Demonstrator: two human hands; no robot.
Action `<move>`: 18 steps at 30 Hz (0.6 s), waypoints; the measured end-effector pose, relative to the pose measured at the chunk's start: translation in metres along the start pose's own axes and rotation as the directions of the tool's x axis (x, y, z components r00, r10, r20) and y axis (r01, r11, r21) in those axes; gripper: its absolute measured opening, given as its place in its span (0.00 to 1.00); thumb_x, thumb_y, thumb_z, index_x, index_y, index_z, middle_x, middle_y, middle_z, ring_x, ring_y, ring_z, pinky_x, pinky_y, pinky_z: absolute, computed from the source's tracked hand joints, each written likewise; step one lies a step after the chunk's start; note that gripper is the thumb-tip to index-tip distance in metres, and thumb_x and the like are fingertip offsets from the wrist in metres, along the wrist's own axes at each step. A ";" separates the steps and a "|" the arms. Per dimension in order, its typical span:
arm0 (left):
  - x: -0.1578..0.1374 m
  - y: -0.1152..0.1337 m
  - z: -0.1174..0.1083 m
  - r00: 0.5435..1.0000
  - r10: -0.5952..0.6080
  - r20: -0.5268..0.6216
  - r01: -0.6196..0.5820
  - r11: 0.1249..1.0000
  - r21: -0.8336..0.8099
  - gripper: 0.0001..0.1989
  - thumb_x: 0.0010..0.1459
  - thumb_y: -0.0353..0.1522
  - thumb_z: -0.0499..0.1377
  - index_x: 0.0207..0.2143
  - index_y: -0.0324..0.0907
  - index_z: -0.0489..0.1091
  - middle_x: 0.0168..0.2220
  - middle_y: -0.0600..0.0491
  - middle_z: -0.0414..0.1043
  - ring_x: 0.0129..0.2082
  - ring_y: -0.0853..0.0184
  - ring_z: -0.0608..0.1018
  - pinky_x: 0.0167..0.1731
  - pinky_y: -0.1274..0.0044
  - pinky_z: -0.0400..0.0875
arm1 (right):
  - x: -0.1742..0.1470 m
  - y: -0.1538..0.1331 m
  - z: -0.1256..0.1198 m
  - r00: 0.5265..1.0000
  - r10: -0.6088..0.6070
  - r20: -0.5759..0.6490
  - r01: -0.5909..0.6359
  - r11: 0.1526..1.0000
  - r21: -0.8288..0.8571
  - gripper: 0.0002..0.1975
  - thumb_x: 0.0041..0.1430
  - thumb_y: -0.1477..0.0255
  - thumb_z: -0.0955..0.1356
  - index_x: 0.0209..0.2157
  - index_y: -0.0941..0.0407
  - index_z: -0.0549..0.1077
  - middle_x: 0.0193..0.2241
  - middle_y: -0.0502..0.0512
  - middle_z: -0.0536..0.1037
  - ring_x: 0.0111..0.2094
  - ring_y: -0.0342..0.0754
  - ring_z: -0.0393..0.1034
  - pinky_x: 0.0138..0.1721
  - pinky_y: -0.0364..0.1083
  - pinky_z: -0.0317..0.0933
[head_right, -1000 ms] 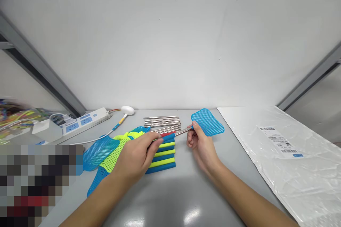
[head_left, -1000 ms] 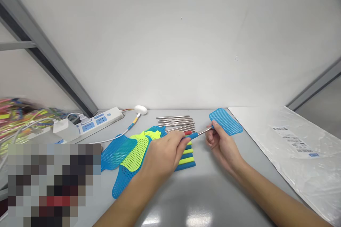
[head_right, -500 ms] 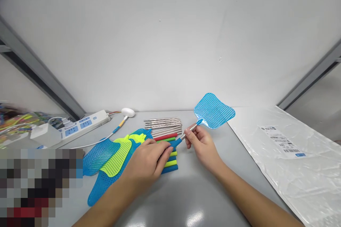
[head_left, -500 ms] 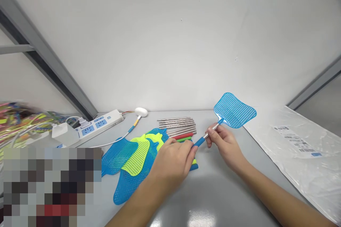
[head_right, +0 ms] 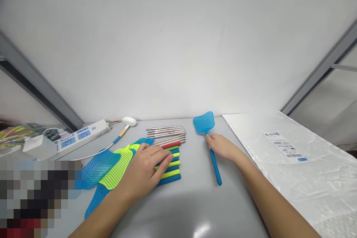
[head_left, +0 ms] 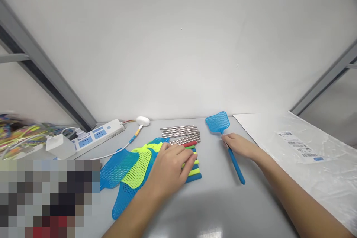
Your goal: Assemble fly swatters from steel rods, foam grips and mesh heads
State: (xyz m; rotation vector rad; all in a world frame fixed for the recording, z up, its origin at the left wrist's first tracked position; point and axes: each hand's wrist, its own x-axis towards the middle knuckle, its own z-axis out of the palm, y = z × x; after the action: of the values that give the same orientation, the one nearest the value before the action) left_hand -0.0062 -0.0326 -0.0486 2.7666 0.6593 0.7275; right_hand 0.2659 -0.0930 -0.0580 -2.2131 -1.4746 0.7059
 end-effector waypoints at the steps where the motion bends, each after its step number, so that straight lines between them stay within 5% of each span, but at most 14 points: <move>1: 0.000 -0.001 0.000 1.000 0.000 -0.008 0.000 1.000 -0.001 0.13 0.67 0.34 0.48 0.34 0.44 0.70 0.32 0.56 0.74 0.32 0.67 0.70 0.37 0.70 0.53 | 0.002 0.004 0.001 1.000 0.024 0.002 -0.024 0.999 -0.042 0.19 0.64 0.64 0.55 0.20 0.54 0.60 0.22 0.53 0.69 0.25 0.48 0.63 0.28 0.45 0.55; 9: 0.000 -0.004 0.002 1.000 0.001 -0.029 -0.001 1.000 -0.012 0.11 0.68 0.33 0.48 0.35 0.44 0.69 0.33 0.56 0.74 0.33 0.67 0.71 0.35 0.71 0.52 | 0.003 0.014 0.001 0.990 0.137 -0.030 -0.139 0.928 -0.347 0.17 0.63 0.66 0.57 0.23 0.56 0.67 0.30 0.61 0.76 0.31 0.53 0.70 0.29 0.47 0.55; 18: 0.000 -0.008 0.003 1.000 -0.004 0.005 0.003 0.997 0.072 0.12 0.68 0.34 0.47 0.37 0.45 0.69 0.33 0.56 0.73 0.34 0.66 0.71 0.36 0.70 0.54 | 0.002 0.021 -0.006 0.991 0.114 -0.067 -0.132 0.853 -0.505 0.16 0.66 0.66 0.56 0.32 0.56 0.69 0.34 0.61 0.76 0.33 0.54 0.72 0.28 0.46 0.55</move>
State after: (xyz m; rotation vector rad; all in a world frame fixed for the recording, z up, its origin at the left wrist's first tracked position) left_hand -0.0074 -0.0258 -0.0534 2.8309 0.7028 0.7090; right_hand 0.2855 -0.0993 -0.0659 -2.7145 -1.6588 0.3275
